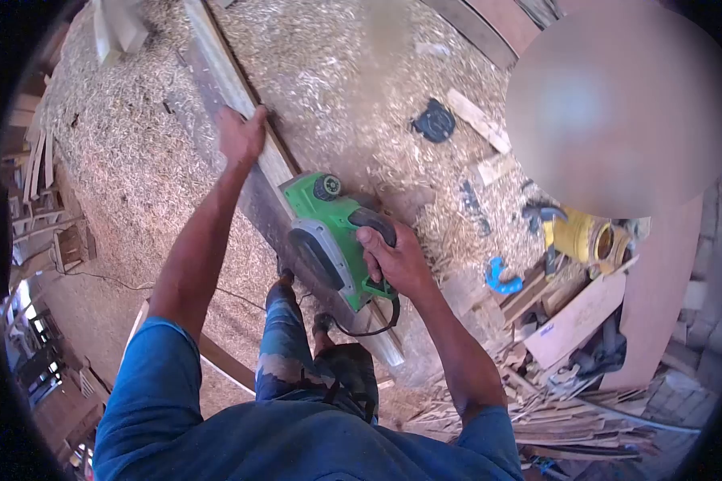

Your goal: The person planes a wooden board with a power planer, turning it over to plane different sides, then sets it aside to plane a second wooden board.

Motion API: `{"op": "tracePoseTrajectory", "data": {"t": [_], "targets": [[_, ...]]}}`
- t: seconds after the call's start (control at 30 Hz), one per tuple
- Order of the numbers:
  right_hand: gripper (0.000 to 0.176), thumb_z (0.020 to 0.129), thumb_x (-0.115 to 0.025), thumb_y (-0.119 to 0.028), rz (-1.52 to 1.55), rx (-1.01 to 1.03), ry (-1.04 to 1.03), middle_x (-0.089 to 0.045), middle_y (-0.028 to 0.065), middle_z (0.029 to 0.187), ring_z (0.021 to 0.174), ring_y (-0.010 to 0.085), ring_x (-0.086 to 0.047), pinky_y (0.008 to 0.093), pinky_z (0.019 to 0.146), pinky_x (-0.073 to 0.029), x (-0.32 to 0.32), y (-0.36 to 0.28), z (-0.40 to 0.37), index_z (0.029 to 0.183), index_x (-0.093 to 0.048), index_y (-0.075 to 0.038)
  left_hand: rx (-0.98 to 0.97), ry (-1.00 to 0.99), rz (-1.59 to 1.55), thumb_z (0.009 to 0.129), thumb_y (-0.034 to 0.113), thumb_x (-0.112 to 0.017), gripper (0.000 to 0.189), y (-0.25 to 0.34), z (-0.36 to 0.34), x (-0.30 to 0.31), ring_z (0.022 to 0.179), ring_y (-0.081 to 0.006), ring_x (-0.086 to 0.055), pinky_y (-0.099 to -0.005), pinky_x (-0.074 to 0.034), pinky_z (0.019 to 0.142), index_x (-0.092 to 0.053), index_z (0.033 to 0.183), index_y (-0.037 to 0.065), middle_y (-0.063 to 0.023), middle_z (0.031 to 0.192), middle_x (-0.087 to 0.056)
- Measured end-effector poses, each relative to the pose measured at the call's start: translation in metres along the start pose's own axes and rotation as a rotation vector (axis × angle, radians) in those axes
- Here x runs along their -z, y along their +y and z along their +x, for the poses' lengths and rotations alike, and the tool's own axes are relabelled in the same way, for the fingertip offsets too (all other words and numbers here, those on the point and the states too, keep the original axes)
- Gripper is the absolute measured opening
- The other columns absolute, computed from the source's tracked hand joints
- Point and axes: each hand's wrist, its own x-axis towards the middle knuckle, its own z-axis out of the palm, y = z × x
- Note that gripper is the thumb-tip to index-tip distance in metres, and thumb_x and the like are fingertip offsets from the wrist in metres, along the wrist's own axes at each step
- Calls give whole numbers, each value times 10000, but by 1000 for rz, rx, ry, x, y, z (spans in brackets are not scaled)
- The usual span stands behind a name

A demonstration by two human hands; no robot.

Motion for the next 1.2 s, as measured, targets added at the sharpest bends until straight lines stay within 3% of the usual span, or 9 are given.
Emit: {"op": "tracePoseTrajectory", "data": {"t": [0.07, 0.27, 0.43, 0.6, 0.73, 0.87, 0.97, 1.1, 1.2], "targets": [[499, 1043, -706, -486, 11, -25, 21, -554, -2, 646, 495, 89, -528, 269, 465, -422, -3, -3, 15, 1184, -647, -10, -28, 104, 23, 918, 678, -657, 983, -8, -3, -14, 1393, -504, -498, -533, -425, 1146, -456, 1455, -120, -360, 1506, -471], [503, 1047, -701, -481, 20, -16, 40, -553, 2, 659, 494, 93, -519, 271, 458, -427, -22, -33, 64, 1198, -644, -5, 19, -112, -275, 1044, 735, -400, 1012, -20, 8, -16, 1513, -519, -353, -530, -283, 1253, -347, 1559, -134, -399, 1592, -378], [437, 1092, -627, -466, -41, 17, 34, -513, 3, 629, 470, 115, -502, 291, 445, -428, -48, -71, 117, 1097, -599, -30, 255, -355, -1035, 1098, 656, -427, 870, -17, 11, 31, 1465, -355, -440, -482, -339, 1229, -338, 1619, -34, -254, 1598, -442], [449, 1098, -618, -463, 2, -8, -1, -508, 0, 633, 487, 107, -490, 287, 454, -416, -74, -108, 188, 1181, -627, -22, 355, -608, -977, 1050, 807, -269, 960, -18, 20, 68, 1123, -196, -590, -339, -420, 1026, -648, 1419, 6, -92, 1265, -689], [476, 1064, -652, -516, -42, 47, 4, -536, 5, 636, 484, 115, -497, 297, 456, -410, -99, -141, 245, 973, -612, -50, 540, -522, -1081, 1084, 722, -371, 848, -54, 14, 63, 1147, -240, -603, -439, -450, 1059, -625, 1418, -15, -126, 1286, -667], [450, 1072, -645, -519, -11, 48, -14, -500, -22, 640, 487, 109, -479, 287, 457, -402, -121, -172, 297, 1017, -619, -73, -204, -81, -308, 986, 401, -673, 626, -18, -76, 100, 1224, -450, -598, -533, -438, 1095, -565, 1422, -35, -276, 1323, -625], [475, 1057, -657, -547, -9, 65, -12, -498, -30, 648, 491, 106, -478, 287, 456, -401, -129, -182, 319, 1015, -615, -75, -810, -710, -327, 863, 476, -784, 735, 16, -110, 135, 1270, -419, -578, -562, -402, 1161, -592, 1420, 38, -211, 1337, -639], [501, 1048, -660, -567, -25, 85, -45, -498, -33, 656, 494, 99, -475, 288, 452, -403, -130, -183, 320, 1029, -606, -70, -1259, -600, -44, 848, 358, -757, 538, -5, -129, 77, 1306, -356, -558, -551, -325, 1261, -662, 1323, 125, -129, 1316, -635], [511, 1048, -661, -562, -4, 65, -57, -500, -32, 657, 497, 94, -476, 283, 446, -404, -133, -183, 313, 1053, -602, -55, -1303, -666, 153, 865, 253, -682, 391, -13, -143, 60, 1349, -327, -541, -535, -286, 1303, -695, 1244, 162, -103, 1296, -620]]}}
